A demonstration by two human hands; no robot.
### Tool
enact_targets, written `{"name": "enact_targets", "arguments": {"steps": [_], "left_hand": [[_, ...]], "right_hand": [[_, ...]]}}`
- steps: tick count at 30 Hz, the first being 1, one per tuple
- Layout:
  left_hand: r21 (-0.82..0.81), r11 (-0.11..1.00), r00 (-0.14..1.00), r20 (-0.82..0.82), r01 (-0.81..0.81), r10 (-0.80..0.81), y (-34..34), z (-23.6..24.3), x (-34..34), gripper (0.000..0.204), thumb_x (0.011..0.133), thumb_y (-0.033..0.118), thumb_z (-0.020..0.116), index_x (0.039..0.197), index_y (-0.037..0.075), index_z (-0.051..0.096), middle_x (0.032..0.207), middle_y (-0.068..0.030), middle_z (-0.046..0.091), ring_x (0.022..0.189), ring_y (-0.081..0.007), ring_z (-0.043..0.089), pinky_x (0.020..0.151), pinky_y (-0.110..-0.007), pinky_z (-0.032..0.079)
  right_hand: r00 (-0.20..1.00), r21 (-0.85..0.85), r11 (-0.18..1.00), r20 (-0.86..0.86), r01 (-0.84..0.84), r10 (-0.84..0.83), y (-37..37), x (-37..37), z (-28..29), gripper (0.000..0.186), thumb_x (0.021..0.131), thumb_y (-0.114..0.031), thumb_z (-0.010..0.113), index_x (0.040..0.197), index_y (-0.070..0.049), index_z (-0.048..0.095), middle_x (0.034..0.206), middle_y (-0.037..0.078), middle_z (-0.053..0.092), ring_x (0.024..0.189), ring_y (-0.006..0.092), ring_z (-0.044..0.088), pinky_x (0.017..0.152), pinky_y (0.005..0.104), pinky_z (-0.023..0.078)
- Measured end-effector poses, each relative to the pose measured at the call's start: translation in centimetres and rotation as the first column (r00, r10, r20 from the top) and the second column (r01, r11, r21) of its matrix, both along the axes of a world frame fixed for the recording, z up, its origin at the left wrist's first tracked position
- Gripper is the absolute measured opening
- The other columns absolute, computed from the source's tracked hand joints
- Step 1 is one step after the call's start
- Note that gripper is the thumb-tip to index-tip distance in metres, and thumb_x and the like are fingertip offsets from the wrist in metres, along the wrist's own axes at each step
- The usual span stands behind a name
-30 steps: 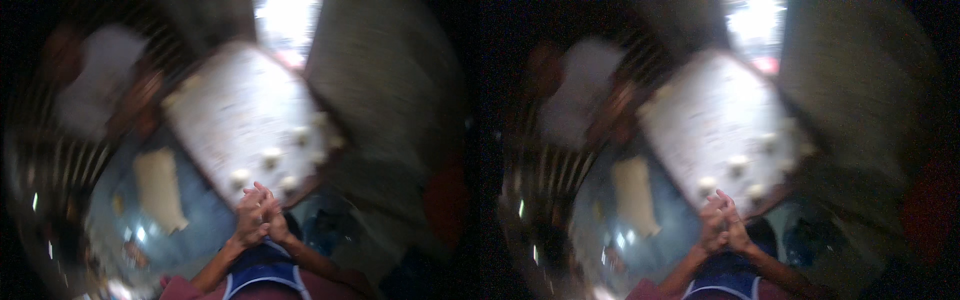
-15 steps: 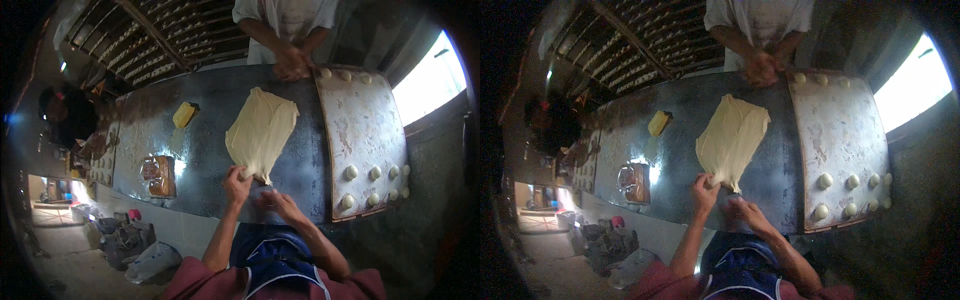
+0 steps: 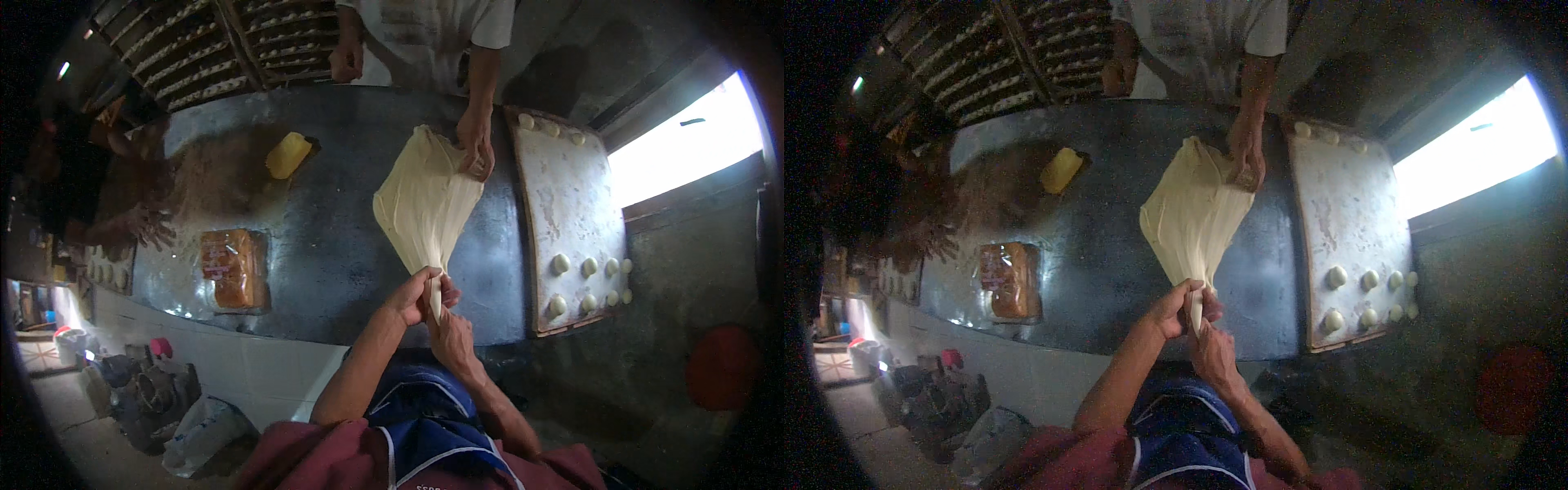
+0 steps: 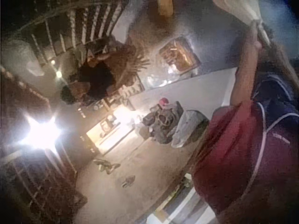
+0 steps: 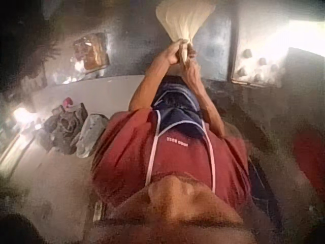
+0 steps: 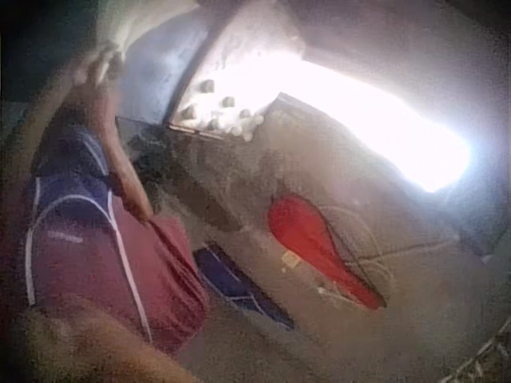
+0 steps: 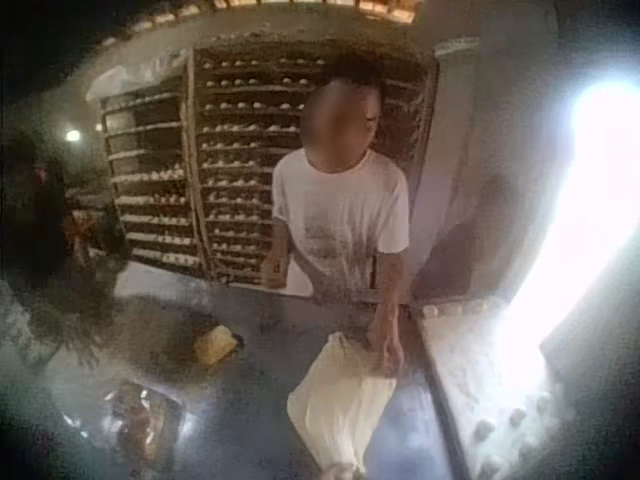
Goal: The person repeatedly pinches off small pieces of dough from a large sheet on a metal table, rolls them into balls, and places them onto a nearby tray. Another person works alongside, also shaping dough and arranging it on trays.
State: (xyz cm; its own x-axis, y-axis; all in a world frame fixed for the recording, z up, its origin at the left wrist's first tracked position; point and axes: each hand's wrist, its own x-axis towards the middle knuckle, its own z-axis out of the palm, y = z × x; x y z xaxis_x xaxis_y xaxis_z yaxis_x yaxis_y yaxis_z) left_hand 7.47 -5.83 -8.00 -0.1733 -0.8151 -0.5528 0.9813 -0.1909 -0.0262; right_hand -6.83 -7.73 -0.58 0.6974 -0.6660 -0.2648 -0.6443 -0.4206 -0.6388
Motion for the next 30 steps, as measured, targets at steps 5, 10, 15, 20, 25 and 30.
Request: {"name": "enact_targets", "arguments": {"steps": [5, 10, 15, 20, 25, 30], "left_hand": [[-0.044, 0.999, 0.998, -0.054, -0.012, 0.010, 0.4, -2.3, -0.4, 0.019, 0.098, 0.024, 0.057, 0.081, 0.017, 0.054, 0.057, 0.0097, 0.038, 0.038, -0.0039, 0.028, 0.041, -0.022, 0.032], [0.071, 0.993, 0.137, 0.987, 0.095, -0.083, 5.6, -0.3, -1.6, 0.037, 0.101, 0.030, 0.058, 0.123, 0.000, 0.055, 0.104, -0.0148, 0.061, 0.096, -0.0229, 0.061, 0.082, -0.040, 0.053], [0.594, 0.730, -0.481, 0.775, 0.338, -0.409, 5.3, 4.7, 0.3, 0.030, 0.103, 0.021, 0.050, 0.121, -0.002, 0.060, 0.108, -0.0256, 0.068, 0.108, -0.0396, 0.067, 0.087, -0.050, 0.054], [0.055, 0.816, -0.335, 0.926, 0.575, 0.173, 6.8, 13.5, -2.2, 0.021, 0.094, 0.022, 0.057, 0.098, 0.003, 0.066, 0.092, -0.0165, 0.070, 0.092, -0.0367, 0.070, 0.084, -0.054, 0.052], [0.150, 0.958, -0.703, 0.708, 0.246, 0.070, 8.9, 14.6, 2.3, 0.018, 0.095, 0.024, 0.059, 0.103, 0.007, 0.060, 0.104, -0.0097, 0.062, 0.113, -0.0287, 0.056, 0.103, -0.054, 0.029], [0.366, 0.898, -0.892, 0.279, -0.244, -0.356, 15.6, 0.0, 7.3, 0.037, 0.090, 0.023, 0.073, 0.116, 0.005, 0.053, 0.107, -0.0161, 0.059, 0.106, -0.0318, 0.055, 0.099, -0.054, 0.033]], "right_hand": [[0.827, 0.225, 0.798, 0.228, -0.559, 0.514, 0.9, -5.4, 4.2, 0.019, 0.095, -0.017, 0.064, 0.105, -0.001, 0.062, 0.097, 0.016, 0.069, 0.095, 0.0349, 0.069, 0.081, 0.0450, 0.052], [0.710, 0.304, 0.860, 0.698, -0.410, 0.092, -2.7, 4.5, 6.1, 0.024, 0.096, -0.021, 0.066, 0.111, -0.003, 0.068, 0.107, 0.008, 0.070, 0.098, 0.0236, 0.067, 0.089, 0.0394, 0.052], [0.855, 0.505, 0.714, 0.447, -0.484, 0.263, -5.6, 12.2, -3.6, 0.043, 0.108, -0.038, 0.051, 0.092, 0.001, 0.059, 0.077, 0.005, 0.056, 0.074, 0.0199, 0.050, 0.073, 0.0395, 0.047], [0.800, 0.443, 0.666, 0.353, -0.600, 0.485, -4.2, 14.4, -4.0, 0.055, 0.109, -0.050, 0.041, 0.090, 0.000, 0.053, 0.076, 0.008, 0.046, 0.074, 0.0202, 0.046, 0.074, 0.0397, 0.044], [0.811, 0.113, 0.935, 0.540, -0.337, 0.227, -5.4, 2.3, -2.0, 0.030, 0.100, -0.034, 0.055, 0.112, -0.007, 0.059, 0.119, 0.016, 0.049, 0.115, 0.0327, 0.047, 0.102, 0.0469, 0.037], [0.977, -0.504, 0.838, -0.067, -0.209, 0.204, -8.2, -11.3, -5.8, 0.040, 0.085, -0.025, 0.075, 0.113, -0.004, 0.057, 0.118, 0.022, 0.051, 0.111, 0.0415, 0.047, 0.097, 0.0527, 0.036]]}}
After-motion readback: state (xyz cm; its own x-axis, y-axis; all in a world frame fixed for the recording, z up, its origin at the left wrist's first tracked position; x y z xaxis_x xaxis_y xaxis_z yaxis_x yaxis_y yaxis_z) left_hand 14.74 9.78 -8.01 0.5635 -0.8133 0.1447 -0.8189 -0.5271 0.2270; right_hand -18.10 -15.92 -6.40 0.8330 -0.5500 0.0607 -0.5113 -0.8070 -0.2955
